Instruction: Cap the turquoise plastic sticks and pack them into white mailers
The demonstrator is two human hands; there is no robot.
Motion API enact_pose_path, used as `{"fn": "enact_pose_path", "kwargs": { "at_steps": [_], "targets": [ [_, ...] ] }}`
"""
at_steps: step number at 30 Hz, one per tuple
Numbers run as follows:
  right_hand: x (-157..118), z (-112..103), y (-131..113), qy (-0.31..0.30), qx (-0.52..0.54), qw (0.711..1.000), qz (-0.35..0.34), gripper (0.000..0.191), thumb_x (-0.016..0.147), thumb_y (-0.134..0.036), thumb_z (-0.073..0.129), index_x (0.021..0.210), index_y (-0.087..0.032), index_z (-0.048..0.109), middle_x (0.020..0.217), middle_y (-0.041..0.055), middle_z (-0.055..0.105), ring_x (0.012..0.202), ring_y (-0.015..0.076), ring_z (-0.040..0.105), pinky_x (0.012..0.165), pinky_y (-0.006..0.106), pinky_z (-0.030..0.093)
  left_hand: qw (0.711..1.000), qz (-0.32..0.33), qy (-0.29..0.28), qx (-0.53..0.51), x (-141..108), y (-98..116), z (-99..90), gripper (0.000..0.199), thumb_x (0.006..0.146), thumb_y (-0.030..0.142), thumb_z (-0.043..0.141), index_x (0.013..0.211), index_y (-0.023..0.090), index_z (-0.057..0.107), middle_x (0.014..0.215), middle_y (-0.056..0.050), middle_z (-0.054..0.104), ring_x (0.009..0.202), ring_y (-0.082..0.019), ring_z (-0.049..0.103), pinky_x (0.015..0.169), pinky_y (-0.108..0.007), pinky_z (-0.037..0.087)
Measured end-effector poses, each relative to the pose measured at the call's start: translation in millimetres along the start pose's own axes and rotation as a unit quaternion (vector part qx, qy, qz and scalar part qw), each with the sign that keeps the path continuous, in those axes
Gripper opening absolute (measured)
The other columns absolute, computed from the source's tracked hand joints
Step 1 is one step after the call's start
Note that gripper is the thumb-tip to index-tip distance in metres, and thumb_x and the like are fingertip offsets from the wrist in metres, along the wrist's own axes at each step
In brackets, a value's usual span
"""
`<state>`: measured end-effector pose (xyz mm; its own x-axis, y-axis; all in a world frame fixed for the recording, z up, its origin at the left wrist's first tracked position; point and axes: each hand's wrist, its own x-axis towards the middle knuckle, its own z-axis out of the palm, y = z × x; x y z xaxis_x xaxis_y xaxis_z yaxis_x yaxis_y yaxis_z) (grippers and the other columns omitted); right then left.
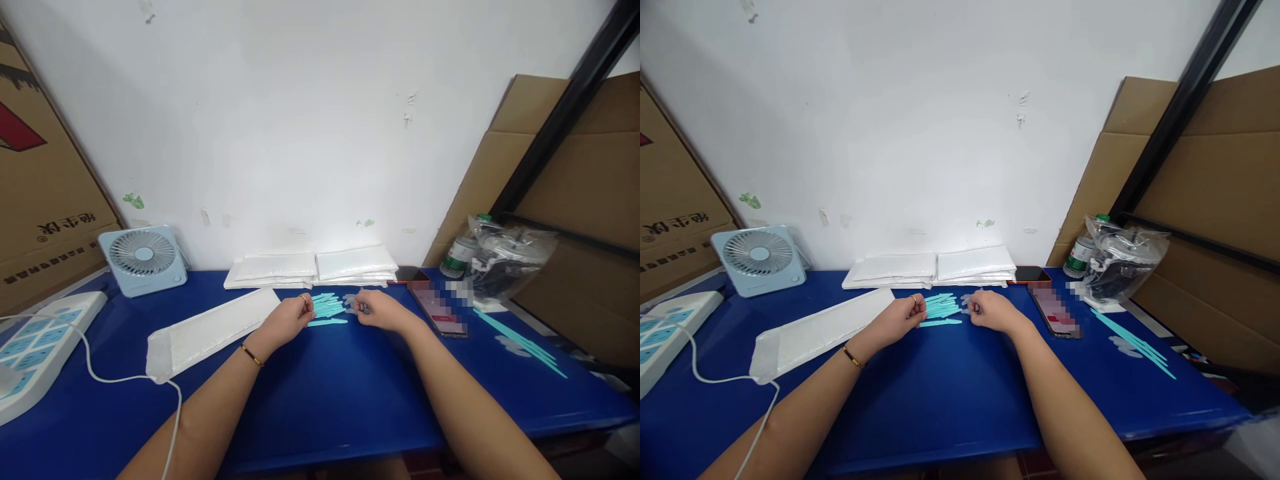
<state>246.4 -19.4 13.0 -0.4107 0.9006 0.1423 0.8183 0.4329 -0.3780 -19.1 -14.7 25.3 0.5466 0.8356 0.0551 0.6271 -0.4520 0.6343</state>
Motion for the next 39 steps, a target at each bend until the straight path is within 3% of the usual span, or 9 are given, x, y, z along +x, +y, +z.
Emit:
{"fn": "enact_pose_path", "kwargs": {
  "at_steps": [4,6,17,22,25,28,33,36,39],
  "targets": [
    [-3,-6,-3,0.011,0.173,0.985,0.005,0.013,0.079,-0.022,0.049,0.088,-0.018,0.057,0.065,-0.0016,0.054,0.055,0.0099,0.046,0.051,0.020,0.035,1.000,0.001,0.002,0.016,1,-1,0.7,0.015,0.084,0.033,0.044,0.082,0.020,0.050,0.067,0.001,0.057,0.060,-0.014,0.051,0.054,-0.023,0.033],
    [-3,-6,-8,0.019,0.207,0.978,-0.003,0.015,0.082,-0.026,0.048,0.089,-0.017,0.058,0.065,-0.0015,0.052,0.054,0.0094,0.044,0.050,0.020,0.034,1.000,0.004,0.000,0.020,1,-1,1.2,0.014,0.084,0.033,0.044,0.083,0.020,0.050,0.068,0.001,0.057,0.061,-0.014,0.051,0.054,-0.023,0.033],
    [-1,-5,-17,0.039,0.187,0.982,-0.016,0.017,0.082,-0.028,0.048,0.088,-0.018,0.060,0.068,-0.0007,0.054,0.056,0.0098,0.043,0.051,0.021,0.034,1.000,0.008,-0.006,0.018,4,-6,3.3,0.012,0.084,0.032,0.045,0.083,0.021,0.050,0.067,0.002,0.058,0.061,-0.013,0.052,0.054,-0.023,0.034],
    [-1,-2,-28,0.005,0.184,0.982,-0.036,0.022,0.084,-0.032,0.049,0.092,-0.017,0.063,0.070,0.0009,0.059,0.059,0.0109,0.048,0.054,0.021,0.036,1.000,0.020,-0.014,0.018,0,2,2.8,0.012,0.084,0.030,0.045,0.084,0.019,0.052,0.069,0.001,0.059,0.062,-0.013,0.053,0.056,-0.023,0.035],
    [-2,-2,-32,-0.055,0.187,0.979,-0.051,0.021,0.082,-0.031,0.053,0.090,-0.017,0.065,0.073,0.0022,0.063,0.063,0.0124,0.053,0.056,0.022,0.039,0.998,0.037,-0.049,0.031,-2,7,5.4,0.014,0.082,0.031,0.050,0.080,0.019,0.056,0.071,0.001,0.061,0.064,-0.013,0.054,0.057,-0.022,0.036],
    [-5,-7,-23,-0.098,0.182,0.977,-0.042,0.019,0.079,-0.029,0.056,0.088,-0.017,0.068,0.075,0.0027,0.065,0.064,0.0135,0.056,0.055,0.022,0.040,0.994,0.041,-0.085,0.059,-2,7,9.0,0.017,0.078,0.037,0.056,0.079,0.020,0.061,0.074,0.001,0.064,0.066,-0.014,0.056,0.056,-0.023,0.036],
    [-10,-22,11,0.006,0.079,0.997,0.025,0.019,0.072,-0.015,0.055,0.085,-0.017,0.068,0.075,0.0030,0.065,0.063,0.0136,0.056,0.058,0.023,0.041,0.986,0.031,-0.019,0.160,2,1,10.7,0.016,0.079,0.031,0.057,0.090,0.022,0.063,0.092,-0.003,0.065,0.084,-0.018,0.057,0.065,-0.025,0.039],
    [-11,-23,24,-0.030,0.017,0.999,0.029,0.024,0.061,-0.008,0.060,0.080,-0.019,0.070,0.080,0.0031,0.065,0.066,0.0146,0.056,0.061,0.023,0.041,0.977,0.026,-0.013,0.213,4,1,10.2,0.014,0.079,0.026,0.056,0.090,0.021,0.064,0.095,-0.004,0.064,0.089,-0.020,0.057,0.068,-0.026,0.040],
    [-10,-18,29,-0.060,-0.002,0.997,0.039,0.019,0.060,-0.011,0.063,0.075,-0.020,0.071,0.080,0.0030,0.067,0.069,0.0161,0.058,0.062,0.024,0.042,0.973,0.016,-0.018,0.229,5,2,11.4,0.010,0.079,0.024,0.055,0.082,0.019,0.064,0.089,-0.005,0.065,0.085,-0.019,0.058,0.067,-0.026,0.040]
  ]
}}
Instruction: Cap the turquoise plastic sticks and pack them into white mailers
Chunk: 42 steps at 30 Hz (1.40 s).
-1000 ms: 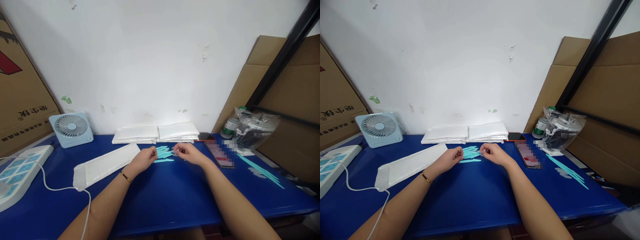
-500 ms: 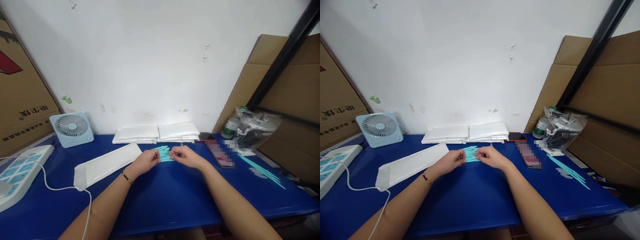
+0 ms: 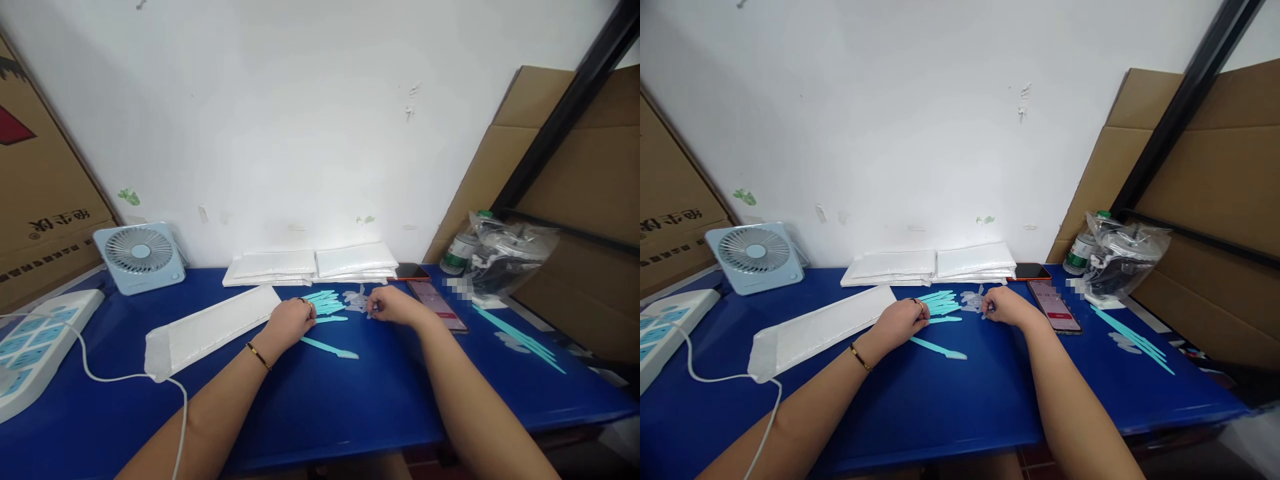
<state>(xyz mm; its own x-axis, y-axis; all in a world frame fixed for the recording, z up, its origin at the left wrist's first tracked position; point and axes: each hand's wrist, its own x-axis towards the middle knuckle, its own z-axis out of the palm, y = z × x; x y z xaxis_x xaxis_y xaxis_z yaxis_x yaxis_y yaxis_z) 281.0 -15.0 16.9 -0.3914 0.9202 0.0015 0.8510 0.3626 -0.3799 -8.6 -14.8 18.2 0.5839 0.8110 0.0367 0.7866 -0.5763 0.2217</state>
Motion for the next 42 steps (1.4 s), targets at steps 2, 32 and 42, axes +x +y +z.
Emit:
{"fn": "enact_pose_path", "kwargs": {
  "at_steps": [2,32,42],
  "targets": [
    [2,4,-1,-0.008,0.020,1.000,0.012,0.015,0.063,-0.015,0.063,0.074,-0.019,0.071,0.076,0.0028,0.067,0.066,0.0159,0.058,0.060,0.023,0.042,1.000,-0.001,0.002,0.001,1,1,1.4,0.010,0.078,0.023,0.055,0.076,0.018,0.063,0.086,-0.006,0.065,0.082,-0.019,0.058,0.066,-0.026,0.040],
    [12,14,-16,0.060,0.044,0.997,-0.023,0.015,0.071,-0.020,0.063,0.084,-0.018,0.069,0.080,0.0040,0.064,0.067,0.0144,0.057,0.060,0.023,0.040,0.997,-0.002,0.072,-0.003,10,-15,10.8,0.018,0.082,0.030,0.055,0.094,0.023,0.066,0.098,-0.005,0.063,0.090,-0.020,0.056,0.074,-0.027,0.040],
    [12,17,-19,0.058,-0.003,0.996,-0.063,0.015,0.071,-0.010,0.053,0.073,-0.016,0.067,0.078,0.0039,0.061,0.066,0.0126,0.055,0.061,0.022,0.040,0.996,-0.003,0.088,0.005,10,-16,7.9,0.021,0.086,0.028,0.047,0.084,0.024,0.068,0.085,-0.002,0.065,0.081,-0.018,0.058,0.068,-0.026,0.039]
  ]
}}
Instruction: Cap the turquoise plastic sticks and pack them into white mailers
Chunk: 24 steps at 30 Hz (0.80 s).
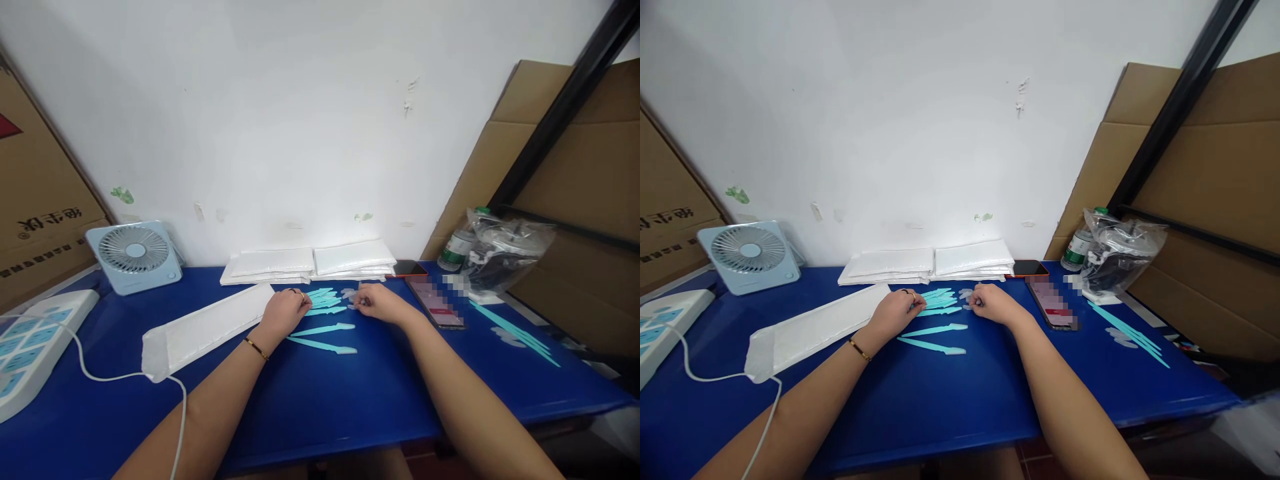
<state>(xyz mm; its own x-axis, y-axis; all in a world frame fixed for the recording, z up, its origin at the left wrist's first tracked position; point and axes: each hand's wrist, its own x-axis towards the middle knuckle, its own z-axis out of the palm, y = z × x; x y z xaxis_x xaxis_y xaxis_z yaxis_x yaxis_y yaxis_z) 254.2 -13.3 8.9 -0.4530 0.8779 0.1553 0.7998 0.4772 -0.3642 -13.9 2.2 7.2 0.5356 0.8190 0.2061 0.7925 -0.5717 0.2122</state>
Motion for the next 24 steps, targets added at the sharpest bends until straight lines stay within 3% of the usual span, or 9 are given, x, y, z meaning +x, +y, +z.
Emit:
{"fn": "enact_pose_path", "kwargs": {
  "at_steps": [2,8,15,24],
  "targets": [
    [-2,-2,1,-0.004,0.008,1.000,0.003,0.015,0.069,-0.009,0.054,0.071,-0.016,0.067,0.077,0.0034,0.061,0.065,0.0126,0.055,0.060,0.021,0.040,1.000,0.002,0.000,-0.013,-3,2,-4.2,0.022,0.086,0.028,0.046,0.083,0.023,0.067,0.084,-0.003,0.066,0.079,-0.017,0.058,0.066,-0.025,0.039],
    [-6,-5,2,-0.038,0.062,0.997,-0.004,0.017,0.063,-0.009,0.056,0.070,-0.017,0.069,0.074,0.0018,0.063,0.064,0.0123,0.056,0.057,0.020,0.040,0.996,0.033,-0.074,-0.029,-8,7,-5.2,0.014,0.080,0.024,0.053,0.076,0.022,0.066,0.073,0.000,0.067,0.068,-0.015,0.057,0.058,-0.024,0.035],
    [-4,-3,-1,-0.037,0.087,0.996,-0.011,0.014,0.066,-0.011,0.059,0.071,-0.017,0.071,0.074,0.0023,0.065,0.065,0.0129,0.058,0.057,0.020,0.040,0.997,0.059,-0.055,-0.021,-5,3,2.1,0.016,0.082,0.028,0.054,0.083,0.025,0.069,0.090,0.000,0.068,0.082,-0.016,0.060,0.065,-0.023,0.040],
    [-2,-2,-7,-0.050,0.096,0.994,-0.017,0.007,0.070,-0.025,0.069,0.069,-0.018,0.072,0.072,0.0024,0.064,0.065,0.0137,0.058,0.057,0.022,0.039,0.995,0.074,-0.065,-0.008,-3,5,4.5,0.014,0.080,0.025,0.056,0.080,0.024,0.071,0.085,-0.001,0.069,0.080,-0.017,0.061,0.065,-0.023,0.041]
  ]
}}
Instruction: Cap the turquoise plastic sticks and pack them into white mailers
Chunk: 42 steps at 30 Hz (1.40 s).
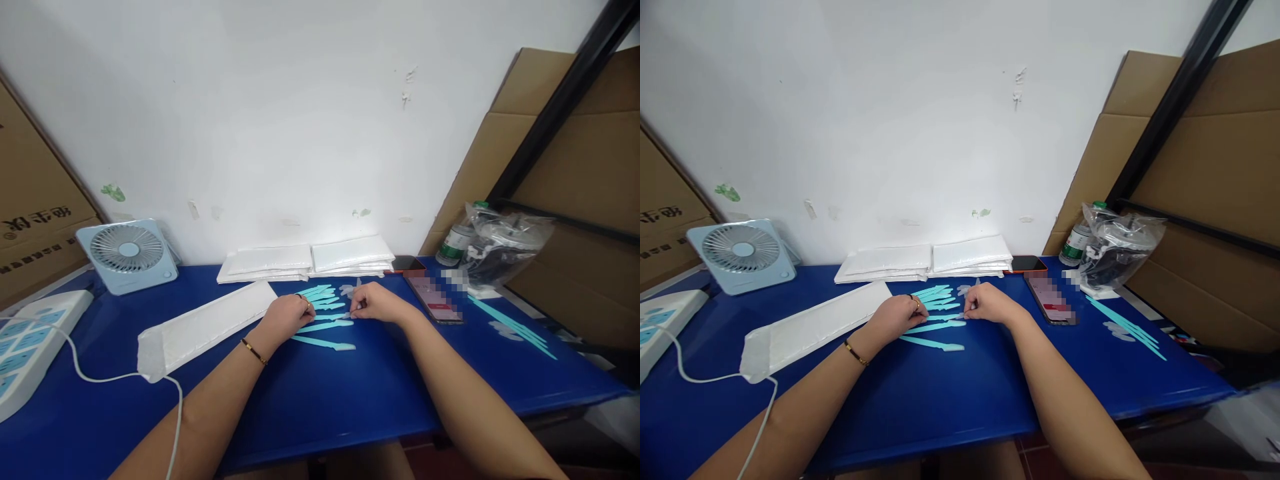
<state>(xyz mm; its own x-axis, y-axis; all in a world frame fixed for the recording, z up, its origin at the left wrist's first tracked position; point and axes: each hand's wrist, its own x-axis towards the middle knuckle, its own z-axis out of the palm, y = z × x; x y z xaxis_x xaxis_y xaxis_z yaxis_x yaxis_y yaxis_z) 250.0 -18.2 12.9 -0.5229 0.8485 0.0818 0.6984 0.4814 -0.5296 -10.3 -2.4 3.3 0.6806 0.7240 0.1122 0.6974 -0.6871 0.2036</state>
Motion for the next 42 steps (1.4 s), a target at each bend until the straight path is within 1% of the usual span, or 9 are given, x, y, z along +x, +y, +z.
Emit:
{"fn": "enact_pose_path", "kwargs": {
  "at_steps": [7,10,13,17,21,28,33,38,42],
  "targets": [
    [11,17,-2,0.008,0.030,0.999,-0.023,0.013,0.072,-0.032,0.068,0.072,-0.019,0.071,0.073,0.0021,0.066,0.066,0.0140,0.058,0.056,0.022,0.040,0.999,0.007,0.006,-0.033,3,-1,4.3,0.014,0.080,0.021,0.056,0.077,0.023,0.070,0.082,0.001,0.069,0.076,-0.015,0.061,0.067,-0.023,0.042],
    [6,7,4,0.052,0.030,0.998,-0.011,0.014,0.077,-0.031,0.063,0.078,-0.019,0.072,0.077,0.0030,0.066,0.067,0.0139,0.058,0.059,0.023,0.041,0.998,0.003,0.036,-0.042,2,-4,2.9,0.015,0.082,0.027,0.056,0.088,0.023,0.069,0.091,-0.001,0.067,0.084,-0.016,0.060,0.071,-0.023,0.043],
    [-5,-12,16,0.118,-0.005,0.992,0.040,0.014,0.077,-0.024,0.059,0.080,-0.018,0.071,0.079,0.0035,0.066,0.067,0.0140,0.058,0.061,0.023,0.042,0.997,-0.010,0.068,-0.027,2,-8,1.6,0.019,0.084,0.029,0.054,0.097,0.023,0.067,0.100,-0.002,0.065,0.094,-0.018,0.057,0.077,-0.025,0.043],
    [-15,-25,29,0.061,-0.041,0.995,0.062,0.018,0.068,-0.015,0.062,0.083,-0.019,0.071,0.083,0.0028,0.067,0.072,0.0152,0.059,0.063,0.023,0.043,0.998,-0.019,0.052,0.006,4,-12,1.1,0.016,0.084,0.026,0.053,0.089,0.022,0.068,0.092,-0.003,0.065,0.087,-0.017,0.058,0.075,-0.026,0.042],
    [-13,-21,29,0.015,-0.036,0.996,0.082,0.013,0.065,-0.018,0.067,0.077,-0.019,0.072,0.083,0.0030,0.065,0.069,0.0148,0.057,0.062,0.023,0.043,0.999,-0.017,0.042,0.015,4,-11,-1.5,0.017,0.084,0.026,0.052,0.080,0.022,0.068,0.082,-0.002,0.065,0.080,-0.016,0.058,0.071,-0.026,0.040],
    [-7,-10,27,0.011,0.038,0.994,0.101,0.017,0.065,-0.028,0.070,0.079,-0.019,0.071,0.080,0.0025,0.066,0.071,0.0156,0.060,0.062,0.024,0.043,0.997,-0.029,-0.005,-0.071,-3,-3,-5.0,0.013,0.076,0.031,0.059,0.077,0.021,0.067,0.080,0.000,0.067,0.072,-0.014,0.058,0.061,-0.022,0.039],
    [-7,-9,28,0.005,0.045,0.992,0.115,0.019,0.064,-0.028,0.070,0.079,-0.017,0.069,0.073,0.0016,0.066,0.065,0.0146,0.059,0.057,0.023,0.041,0.995,-0.013,-0.035,-0.089,-6,6,-5.8,0.019,0.079,0.036,0.054,0.076,0.022,0.066,0.075,0.001,0.066,0.067,-0.013,0.057,0.056,-0.022,0.036],
    [-5,-5,32,0.006,0.055,0.991,0.119,0.020,0.064,-0.030,0.071,0.079,-0.017,0.069,0.072,0.0010,0.067,0.065,0.0143,0.059,0.057,0.023,0.041,0.998,-0.056,-0.001,-0.022,-4,4,-6.3,0.019,0.080,0.028,0.051,0.070,0.019,0.064,0.075,-0.002,0.066,0.066,-0.014,0.057,0.057,-0.024,0.035],
    [0,3,28,0.031,0.051,0.992,0.109,0.018,0.067,-0.030,0.069,0.079,-0.016,0.069,0.070,0.0013,0.065,0.063,0.0134,0.057,0.056,0.022,0.040,0.997,-0.068,0.002,-0.041,-1,-3,-5.1,0.014,0.080,0.027,0.052,0.078,0.021,0.064,0.076,-0.001,0.065,0.070,-0.015,0.058,0.057,-0.024,0.036]
  ]
}}
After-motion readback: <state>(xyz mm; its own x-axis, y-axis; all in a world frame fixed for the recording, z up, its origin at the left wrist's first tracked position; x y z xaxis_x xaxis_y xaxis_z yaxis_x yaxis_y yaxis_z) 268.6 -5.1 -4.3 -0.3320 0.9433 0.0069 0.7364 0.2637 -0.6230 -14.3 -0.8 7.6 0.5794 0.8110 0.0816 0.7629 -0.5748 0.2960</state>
